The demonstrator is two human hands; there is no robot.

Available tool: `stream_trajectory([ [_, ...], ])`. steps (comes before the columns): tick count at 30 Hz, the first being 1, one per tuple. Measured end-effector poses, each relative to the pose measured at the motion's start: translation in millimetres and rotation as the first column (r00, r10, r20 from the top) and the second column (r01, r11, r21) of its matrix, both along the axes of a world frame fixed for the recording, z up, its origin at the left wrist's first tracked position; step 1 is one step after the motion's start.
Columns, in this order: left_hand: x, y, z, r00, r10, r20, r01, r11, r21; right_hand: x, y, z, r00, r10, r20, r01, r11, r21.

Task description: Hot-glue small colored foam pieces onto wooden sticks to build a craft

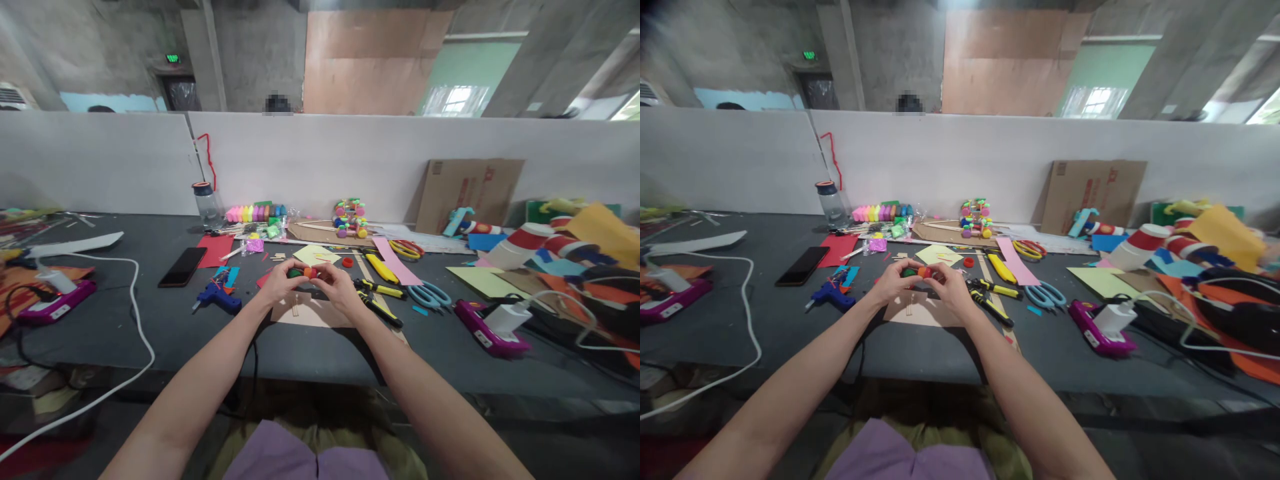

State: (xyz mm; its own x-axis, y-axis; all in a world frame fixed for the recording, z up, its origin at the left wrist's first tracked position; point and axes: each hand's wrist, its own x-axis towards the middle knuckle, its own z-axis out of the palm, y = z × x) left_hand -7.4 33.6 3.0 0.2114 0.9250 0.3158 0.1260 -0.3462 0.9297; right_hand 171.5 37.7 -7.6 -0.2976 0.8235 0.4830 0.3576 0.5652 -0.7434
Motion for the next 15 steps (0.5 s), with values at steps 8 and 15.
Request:
stream_trajectory([
  [8, 1.9, -1.6, 0.6, 0.995, -0.025, 0.094, 0.041, 0.984, -0.175, -0.2, -2.0, 1.6, 0.998, -0.008, 0.056, 0.004, 0.998, 0.066],
  [15, 0.7, -3.0, 1.9, 0.998, -0.040, 0.055, 0.048, 0.986, -0.159, 0.1, -8.3, 6.5, 0.962, -0.091, 0.259, 0.036, 0.977, 0.210],
])
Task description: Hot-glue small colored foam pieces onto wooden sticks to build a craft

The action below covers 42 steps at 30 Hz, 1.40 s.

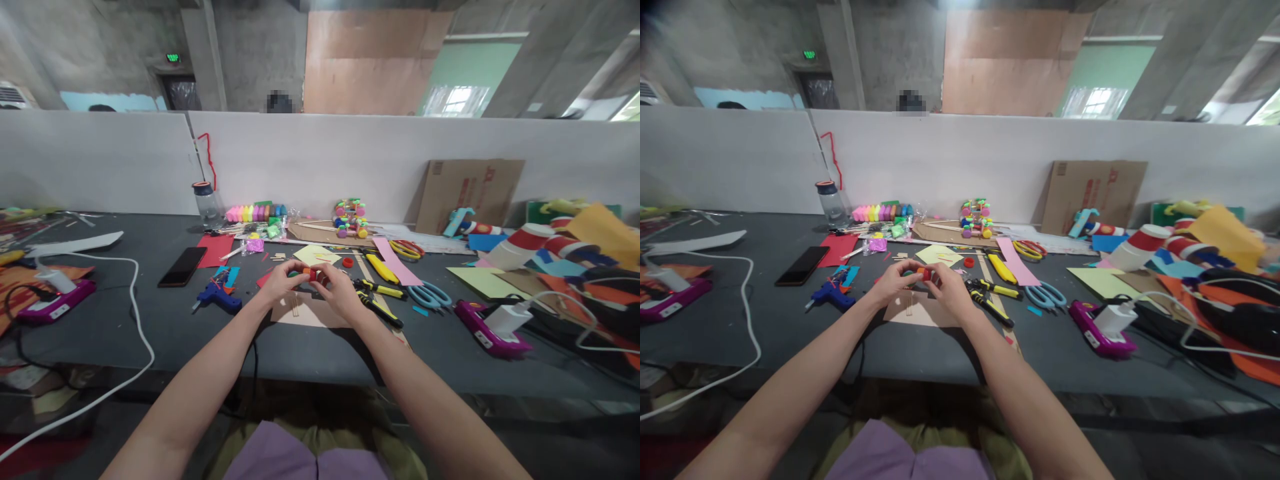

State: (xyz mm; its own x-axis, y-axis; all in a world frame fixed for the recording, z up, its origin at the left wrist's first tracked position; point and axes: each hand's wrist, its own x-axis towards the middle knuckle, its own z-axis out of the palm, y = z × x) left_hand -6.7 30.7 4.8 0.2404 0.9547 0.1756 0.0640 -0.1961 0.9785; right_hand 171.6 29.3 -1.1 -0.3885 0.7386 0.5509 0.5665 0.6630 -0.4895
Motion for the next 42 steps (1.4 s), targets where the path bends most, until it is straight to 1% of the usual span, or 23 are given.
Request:
stream_trajectory([
  [4, -0.4, 1.9, -4.3, 1.000, -0.004, 0.015, 0.004, 1.000, -0.006, 0.0, -1.6, 1.6, 0.999, 0.015, 0.046, -0.016, 1.000, 0.020],
  [8, 0.0, 3.3, -7.4, 0.997, -0.037, 0.062, 0.038, 0.999, -0.030, -0.9, -1.4, 1.6, 0.996, 0.022, 0.085, -0.025, 0.999, 0.037],
  [13, 1.8, 5.8, -9.4, 0.992, -0.040, 0.124, 0.043, 0.999, -0.023, -2.3, -1.1, 0.7, 0.993, 0.021, 0.115, -0.027, 0.998, 0.056],
  [22, 4.1, 6.6, -10.1, 0.991, -0.043, 0.129, 0.047, 0.998, -0.029, -3.0, -1.2, -1.1, 0.988, 0.002, 0.157, -0.015, 0.996, 0.082],
  [28, 6.6, 6.4, -9.1, 0.986, 0.037, 0.163, -0.023, 0.996, -0.089, -3.8, -3.1, 0.8, 0.984, -0.014, 0.176, 0.002, 0.998, 0.064],
  [30, 5.9, 7.0, -10.5, 0.985, 0.016, 0.169, -0.001, 0.996, -0.088, -3.9, -3.7, 1.6, 0.984, -0.017, 0.178, 0.006, 0.998, 0.065],
  [33, 3.6, 7.8, -12.4, 0.988, -0.031, 0.152, 0.038, 0.998, -0.044, -4.2, -4.4, 2.9, 0.983, -0.024, 0.181, 0.012, 0.998, 0.064],
  [35, 2.3, 7.5, -12.3, 0.989, -0.042, 0.142, 0.046, 0.999, -0.023, -4.2, -4.7, 3.8, 0.982, -0.024, 0.186, 0.014, 0.998, 0.054],
  [42, 1.6, 3.1, -5.8, 0.983, -0.069, 0.171, 0.086, 0.992, -0.097, -3.1, -4.5, 3.1, 0.981, -0.013, 0.191, 0.002, 0.998, 0.056],
])
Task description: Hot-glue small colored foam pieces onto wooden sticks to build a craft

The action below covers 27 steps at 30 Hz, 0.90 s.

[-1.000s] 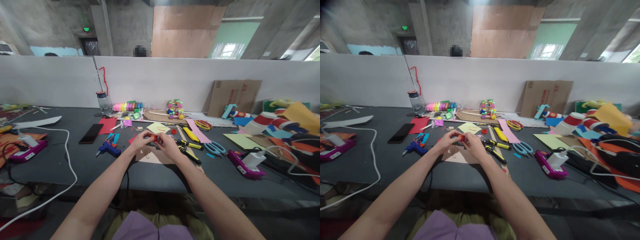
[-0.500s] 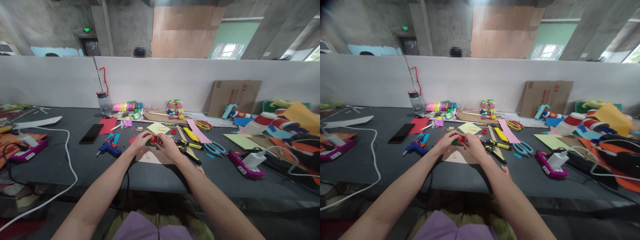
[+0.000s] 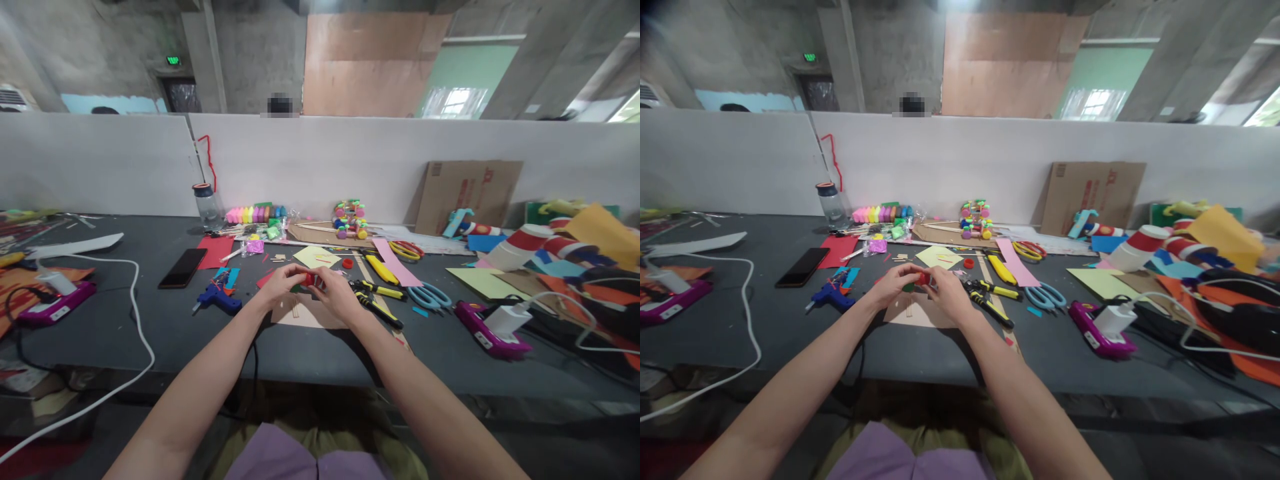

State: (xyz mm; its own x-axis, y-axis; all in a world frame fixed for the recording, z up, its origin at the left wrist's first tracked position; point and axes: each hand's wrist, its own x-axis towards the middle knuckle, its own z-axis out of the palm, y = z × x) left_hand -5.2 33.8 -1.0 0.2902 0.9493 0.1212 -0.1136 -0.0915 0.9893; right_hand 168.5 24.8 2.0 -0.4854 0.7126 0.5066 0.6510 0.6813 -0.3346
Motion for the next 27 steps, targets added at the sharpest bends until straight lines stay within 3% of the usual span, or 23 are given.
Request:
stream_trajectory([
  [6, 1.0, -0.8, 2.5, 0.999, 0.033, 0.008, -0.032, 0.997, -0.068, 0.5, 0.1, -1.9, 1.000, -0.003, -0.006, 0.003, 1.000, 0.003],
  [16, -2.7, 4.2, -5.5, 0.999, -0.018, -0.045, 0.020, 1.000, 0.023, 0.0, 0.1, -0.8, 1.000, -0.001, -0.002, 0.001, 1.000, -0.024],
  [27, -3.9, 1.1, -2.2, 0.997, -0.032, -0.066, 0.035, 0.999, 0.042, 0.5, 0.4, -1.9, 1.000, 0.009, -0.015, -0.009, 1.000, -0.013],
])
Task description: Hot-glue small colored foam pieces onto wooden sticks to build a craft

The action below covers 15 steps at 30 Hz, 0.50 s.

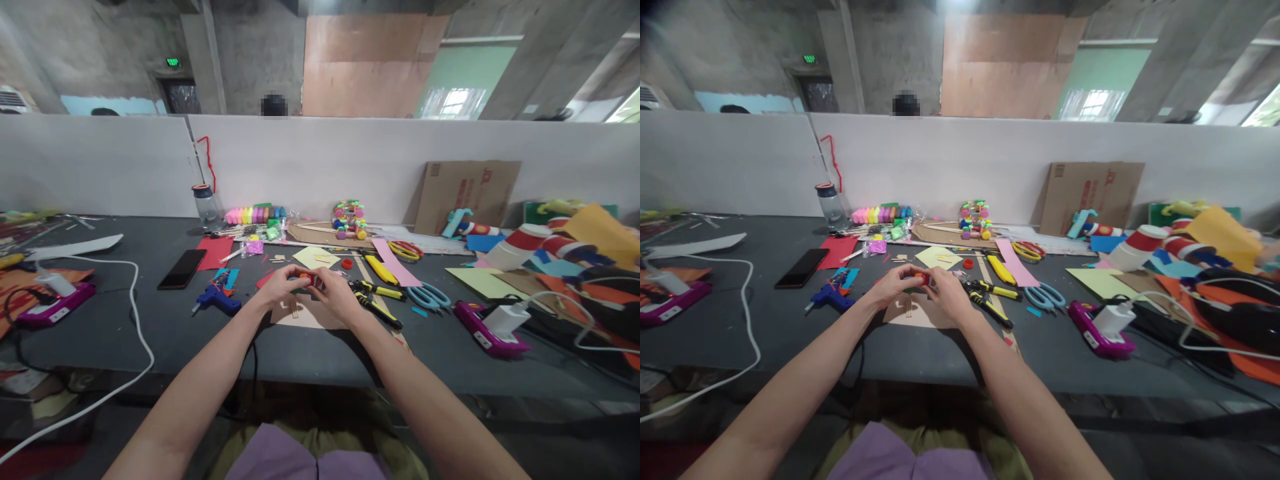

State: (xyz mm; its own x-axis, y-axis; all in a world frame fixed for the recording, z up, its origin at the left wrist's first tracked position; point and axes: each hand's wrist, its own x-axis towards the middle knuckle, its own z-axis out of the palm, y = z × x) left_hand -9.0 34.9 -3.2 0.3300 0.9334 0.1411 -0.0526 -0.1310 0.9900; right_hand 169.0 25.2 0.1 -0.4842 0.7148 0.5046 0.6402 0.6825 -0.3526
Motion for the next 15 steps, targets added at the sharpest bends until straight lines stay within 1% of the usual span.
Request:
stream_trajectory([
  [5, 1.3, 2.2, -1.6, 0.999, 0.041, 0.003, -0.041, 0.999, -0.004, -0.9, -1.3, 1.2, 1.000, 0.008, -0.001, -0.008, 1.000, 0.002],
  [10, 0.2, 0.6, 0.6, 1.000, 0.008, 0.024, -0.007, 0.999, -0.043, 0.0, -0.8, 1.3, 1.000, -0.001, 0.001, 0.001, 1.000, -0.013],
  [15, -2.0, 0.9, 1.5, 1.000, -0.013, 0.015, 0.014, 0.997, -0.070, 1.0, 0.2, -0.4, 1.000, 0.015, -0.003, -0.015, 1.000, 0.002],
])
